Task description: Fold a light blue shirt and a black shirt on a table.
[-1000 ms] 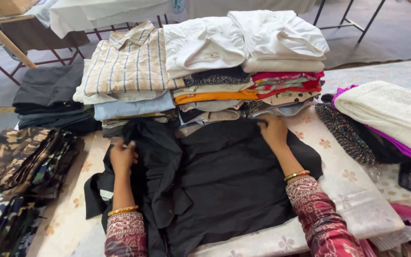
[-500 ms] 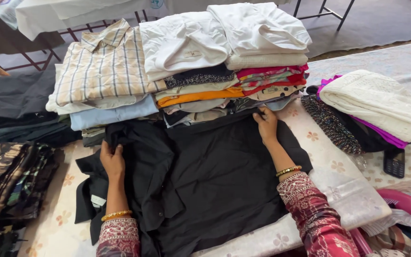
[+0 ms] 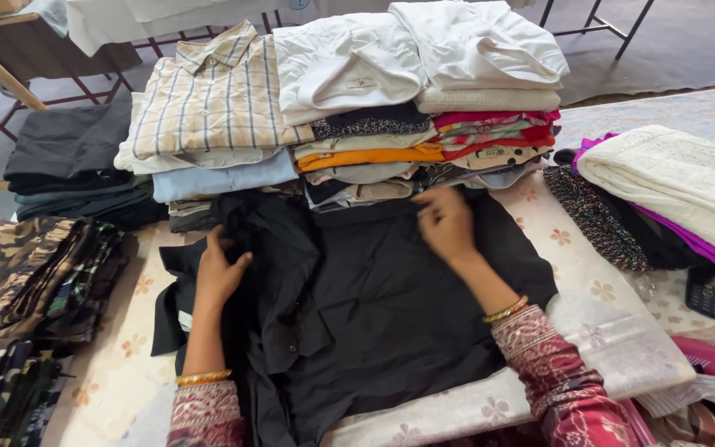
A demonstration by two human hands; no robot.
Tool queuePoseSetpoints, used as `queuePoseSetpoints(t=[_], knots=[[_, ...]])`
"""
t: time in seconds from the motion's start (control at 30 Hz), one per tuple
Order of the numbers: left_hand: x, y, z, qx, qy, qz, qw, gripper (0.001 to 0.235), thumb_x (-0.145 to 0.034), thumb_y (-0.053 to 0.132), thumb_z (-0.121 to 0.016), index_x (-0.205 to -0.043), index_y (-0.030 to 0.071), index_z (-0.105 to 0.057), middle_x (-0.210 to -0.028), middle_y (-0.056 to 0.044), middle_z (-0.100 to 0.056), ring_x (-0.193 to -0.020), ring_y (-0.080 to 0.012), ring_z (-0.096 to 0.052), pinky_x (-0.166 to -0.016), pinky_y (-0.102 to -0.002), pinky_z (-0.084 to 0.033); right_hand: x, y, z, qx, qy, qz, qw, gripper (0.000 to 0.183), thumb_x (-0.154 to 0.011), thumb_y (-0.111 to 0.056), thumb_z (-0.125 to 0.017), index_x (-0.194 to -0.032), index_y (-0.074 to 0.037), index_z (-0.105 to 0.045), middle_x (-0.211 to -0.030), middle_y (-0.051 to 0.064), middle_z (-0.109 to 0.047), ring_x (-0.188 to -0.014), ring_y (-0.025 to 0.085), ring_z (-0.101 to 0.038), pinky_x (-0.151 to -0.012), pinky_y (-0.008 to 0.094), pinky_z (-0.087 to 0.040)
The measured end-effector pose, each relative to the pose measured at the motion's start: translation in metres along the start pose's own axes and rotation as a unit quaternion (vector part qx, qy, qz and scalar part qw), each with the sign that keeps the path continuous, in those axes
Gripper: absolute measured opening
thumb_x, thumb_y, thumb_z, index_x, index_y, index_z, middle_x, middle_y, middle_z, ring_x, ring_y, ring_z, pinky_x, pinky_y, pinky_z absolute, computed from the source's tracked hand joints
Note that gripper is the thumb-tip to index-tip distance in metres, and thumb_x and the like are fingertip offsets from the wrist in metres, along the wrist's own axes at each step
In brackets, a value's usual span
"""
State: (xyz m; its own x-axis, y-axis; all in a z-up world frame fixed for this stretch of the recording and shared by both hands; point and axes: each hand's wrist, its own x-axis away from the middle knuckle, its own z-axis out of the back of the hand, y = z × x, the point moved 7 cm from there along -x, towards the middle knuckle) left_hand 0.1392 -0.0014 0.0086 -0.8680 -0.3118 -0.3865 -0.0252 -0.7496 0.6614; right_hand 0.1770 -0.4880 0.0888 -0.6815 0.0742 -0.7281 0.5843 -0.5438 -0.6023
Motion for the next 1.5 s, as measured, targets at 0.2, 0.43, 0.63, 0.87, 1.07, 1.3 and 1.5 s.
queuePoseSetpoints(t=[0.2, 0.43, 0.63, 0.87, 1.07, 1.3, 1.5], knots=[[0.038, 0.013, 0.042, -0.181, -0.045, -0.072, 0.98, 0.071, -0.069, 0.019, -0.08, -0.136, 0.021, -0.057, -0.132, -0.013, -0.063, -0.13, -0.0384, -0.049, -0.105, -0.051, -0.038, 0.09, -0.166, -0.079, -0.128, -0.417, 0.226, 0.871, 0.069, -0.062, 0.009, -0.056, -0.127, -0.011, -0.071, -0.14, 0.02, -0.055, -0.107, 0.033, -0.061, -0.092, 0.041, -0.052], [0.042, -0.031, 0.096, -0.383, -0.068, 0.106, 0.915, 0.032, -0.082, 0.021, -0.07, -0.107, 0.035, -0.081, -0.119, -0.001, -0.073, -0.129, -0.0243, -0.055, -0.112, -0.064, -0.023, 0.121, -0.116, -0.116, 0.135, -0.418, 0.279, 0.854, 0.024, -0.085, -0.019, -0.075, -0.109, -0.018, -0.069, -0.143, 0.0, -0.056, -0.121, 0.025, -0.056, -0.09, 0.041, -0.045], [0.048, 0.05, 0.112, -0.369, 0.025, 0.055, 0.927, 0.025, -0.086, 0.018, -0.067, -0.104, 0.027, -0.082, -0.107, -0.005, -0.078, -0.11, -0.0246, -0.066, -0.101, -0.052, -0.041, 0.117, -0.168, -0.096, 0.064, -0.356, 0.337, 0.869, 0.064, -0.067, -0.008, -0.07, -0.13, -0.019, -0.071, -0.148, 0.011, -0.049, -0.119, 0.031, -0.053, -0.087, 0.042, -0.042], [0.055, 0.078, -0.006, 0.057, -0.181, -0.012, 0.982, 0.017, -0.087, 0.014, -0.065, -0.101, 0.011, -0.073, -0.091, -0.01, -0.077, -0.089, -0.027, -0.075, -0.078, -0.038, -0.057, 0.154, -0.161, -0.146, 0.043, -0.408, 0.37, 0.834, 0.021, -0.087, -0.008, -0.069, -0.107, -0.014, -0.069, -0.126, 0.002, -0.069, -0.109, 0.026, -0.063, -0.082, 0.041, -0.049], [0.042, 0.004, -0.016, -0.051, -0.144, 0.042, 0.987, 0.015, -0.089, 0.022, -0.068, -0.101, 0.015, -0.075, -0.095, -0.008, -0.077, -0.091, -0.0294, -0.074, -0.078, -0.041, -0.056, 0.055, -0.174, -0.048, -0.303, -0.197, 0.114, 0.925, 0.037, -0.071, 0.012, -0.05, -0.104, -0.002, -0.06, -0.116, 0.014, -0.071, -0.108, 0.035, -0.073, -0.093, 0.041, -0.057], [0.041, 0.005, -0.012, -0.046, -0.081, 0.092, 0.991, 0.057, -0.087, 0.023, -0.077, -0.134, 0.011, -0.046, -0.095, -0.014, -0.075, -0.09, -0.0343, -0.071, -0.078, -0.044, -0.054, 0.068, -0.256, 0.032, -0.368, -0.525, 0.26, 0.722, 0.025, -0.08, 0.0, -0.07, -0.103, -0.008, -0.066, -0.113, 0.011, -0.074, -0.11, 0.029, -0.072, -0.093, 0.038, -0.055], [0.041, -0.007, -0.036, 0.279, -0.083, 0.164, 0.942, 0.08, -0.09, 0.003, -0.045, -0.162, 0.027, -0.021, -0.096, -0.009, -0.064, -0.07, -0.0208, -0.063, -0.063, -0.036, -0.057, -0.005, -0.014, 0.014, -0.068, -0.173, -0.026, 0.982, 0.017, -0.09, -0.004, -0.074, -0.106, -0.009, -0.076, -0.104, 0.007, -0.073, -0.088, 0.017, -0.072, -0.076, 0.03, -0.059]])
